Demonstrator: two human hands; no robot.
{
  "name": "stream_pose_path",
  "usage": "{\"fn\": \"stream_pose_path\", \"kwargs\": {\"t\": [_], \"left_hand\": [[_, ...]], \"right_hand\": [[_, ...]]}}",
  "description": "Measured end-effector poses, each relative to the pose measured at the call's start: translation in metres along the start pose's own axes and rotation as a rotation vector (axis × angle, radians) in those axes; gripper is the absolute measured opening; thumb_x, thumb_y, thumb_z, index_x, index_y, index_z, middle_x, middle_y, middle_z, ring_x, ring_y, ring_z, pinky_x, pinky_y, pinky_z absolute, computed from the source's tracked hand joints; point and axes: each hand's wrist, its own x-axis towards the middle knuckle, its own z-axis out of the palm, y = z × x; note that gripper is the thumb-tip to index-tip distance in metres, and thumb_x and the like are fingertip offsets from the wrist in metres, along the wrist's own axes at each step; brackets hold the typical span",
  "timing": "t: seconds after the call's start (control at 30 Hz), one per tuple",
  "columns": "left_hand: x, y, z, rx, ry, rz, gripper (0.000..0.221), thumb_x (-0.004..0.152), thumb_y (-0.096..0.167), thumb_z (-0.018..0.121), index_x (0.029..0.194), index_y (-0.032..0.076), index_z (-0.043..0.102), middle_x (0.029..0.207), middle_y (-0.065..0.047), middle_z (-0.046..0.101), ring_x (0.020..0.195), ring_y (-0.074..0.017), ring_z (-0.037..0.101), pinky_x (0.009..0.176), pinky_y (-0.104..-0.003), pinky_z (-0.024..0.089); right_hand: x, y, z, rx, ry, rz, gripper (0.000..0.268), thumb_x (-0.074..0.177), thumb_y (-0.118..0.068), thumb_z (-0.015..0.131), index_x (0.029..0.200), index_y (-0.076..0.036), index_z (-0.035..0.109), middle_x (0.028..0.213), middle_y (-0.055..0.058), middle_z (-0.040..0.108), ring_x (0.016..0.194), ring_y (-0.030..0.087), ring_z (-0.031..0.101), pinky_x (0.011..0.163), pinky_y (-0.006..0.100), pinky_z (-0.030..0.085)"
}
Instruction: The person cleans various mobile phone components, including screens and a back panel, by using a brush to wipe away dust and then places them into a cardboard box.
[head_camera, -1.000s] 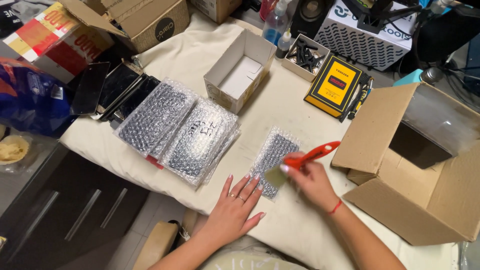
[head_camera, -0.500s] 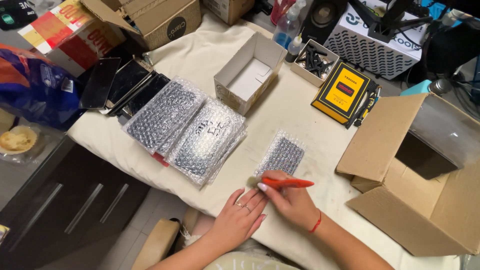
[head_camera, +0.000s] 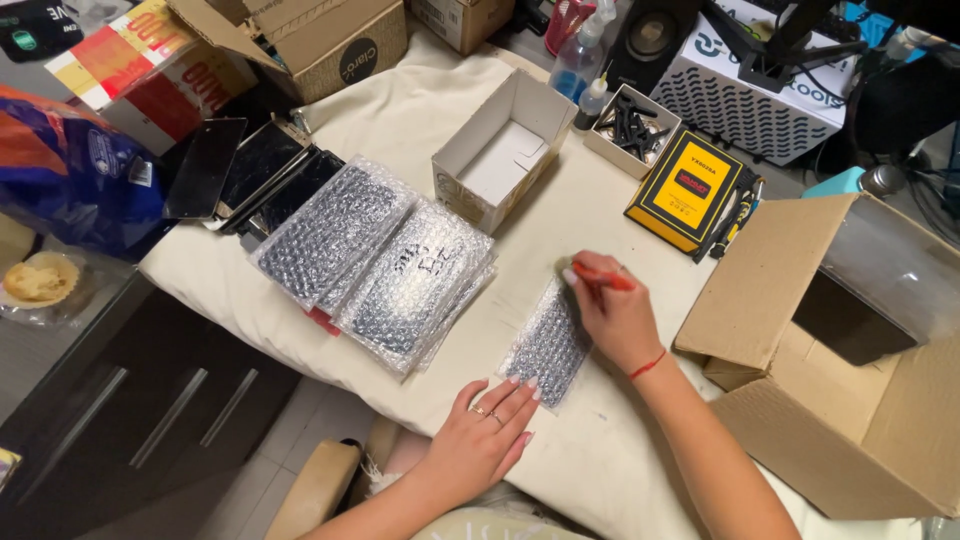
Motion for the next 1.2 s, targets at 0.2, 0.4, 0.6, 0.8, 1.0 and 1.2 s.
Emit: {"fn": "stream_pose_path", "kwargs": {"t": [0.2, 0.4, 0.6, 0.8, 1.0, 1.2], "left_hand": [[0.002, -0.001, -0.002, -0.044, -0.001, -0.010, 0.033, 0.102, 0.024, 0.059, 0.126, 0.002, 0.067, 0.132, -0.013, 0.067, 0.127, -0.0288, 0.058, 0.106, -0.049, 0.038], [-0.003, -0.001, 0.005, -0.042, -0.003, 0.010, 0.040, 0.103, 0.021, 0.058, 0.136, -0.001, 0.062, 0.142, -0.015, 0.063, 0.128, -0.0313, 0.058, 0.113, -0.051, 0.037], [-0.003, 0.000, 0.000, -0.050, -0.011, 0.013, 0.039, 0.104, 0.021, 0.057, 0.135, -0.001, 0.063, 0.147, -0.018, 0.059, 0.135, -0.0339, 0.056, 0.116, -0.052, 0.035], [-0.007, 0.000, 0.006, -0.031, -0.017, 0.019, 0.041, 0.105, 0.023, 0.055, 0.138, -0.002, 0.061, 0.148, -0.018, 0.058, 0.136, -0.0343, 0.055, 0.118, -0.052, 0.034], [-0.003, 0.000, 0.004, -0.055, 0.039, 0.012, 0.040, 0.105, 0.022, 0.057, 0.137, -0.001, 0.063, 0.138, -0.015, 0.065, 0.136, -0.0321, 0.055, 0.118, -0.050, 0.035], [0.000, -0.001, -0.001, -0.105, -0.008, 0.014, 0.032, 0.105, 0.021, 0.054, 0.125, 0.000, 0.066, 0.143, -0.017, 0.061, 0.133, -0.0347, 0.056, 0.116, -0.051, 0.035]], "right_hand": [[-0.056, -0.058, 0.022, 0.229, -0.187, -0.116, 0.025, 0.105, -0.017, 0.047, 0.118, -0.003, 0.063, 0.100, 0.013, 0.070, 0.084, 0.029, 0.070, 0.080, 0.037, 0.055], [-0.049, -0.047, 0.021, 0.490, -0.329, 0.441, 0.029, 0.093, -0.031, 0.066, 0.100, -0.005, 0.076, 0.116, 0.002, 0.075, 0.106, 0.015, 0.069, 0.096, 0.029, 0.052], [-0.004, 0.018, 0.004, 0.248, -0.034, 0.480, 0.028, 0.094, -0.030, 0.067, 0.109, -0.007, 0.071, 0.115, 0.002, 0.073, 0.097, 0.015, 0.066, 0.088, 0.029, 0.051], [-0.023, 0.009, 0.013, -0.195, 0.082, -0.221, 0.016, 0.102, -0.003, 0.058, 0.118, 0.000, 0.062, 0.097, 0.015, 0.069, 0.087, 0.034, 0.064, 0.079, 0.041, 0.054], [-0.087, -0.050, 0.015, -0.037, -0.037, -0.344, 0.018, 0.100, -0.004, 0.061, 0.117, -0.001, 0.061, 0.109, 0.015, 0.068, 0.092, 0.029, 0.069, 0.084, 0.039, 0.060], [-0.112, -0.042, -0.023, 0.372, -0.247, 0.508, 0.029, 0.091, -0.028, 0.070, 0.112, -0.009, 0.073, 0.107, 0.002, 0.077, 0.094, 0.012, 0.068, 0.086, 0.028, 0.054]]}}
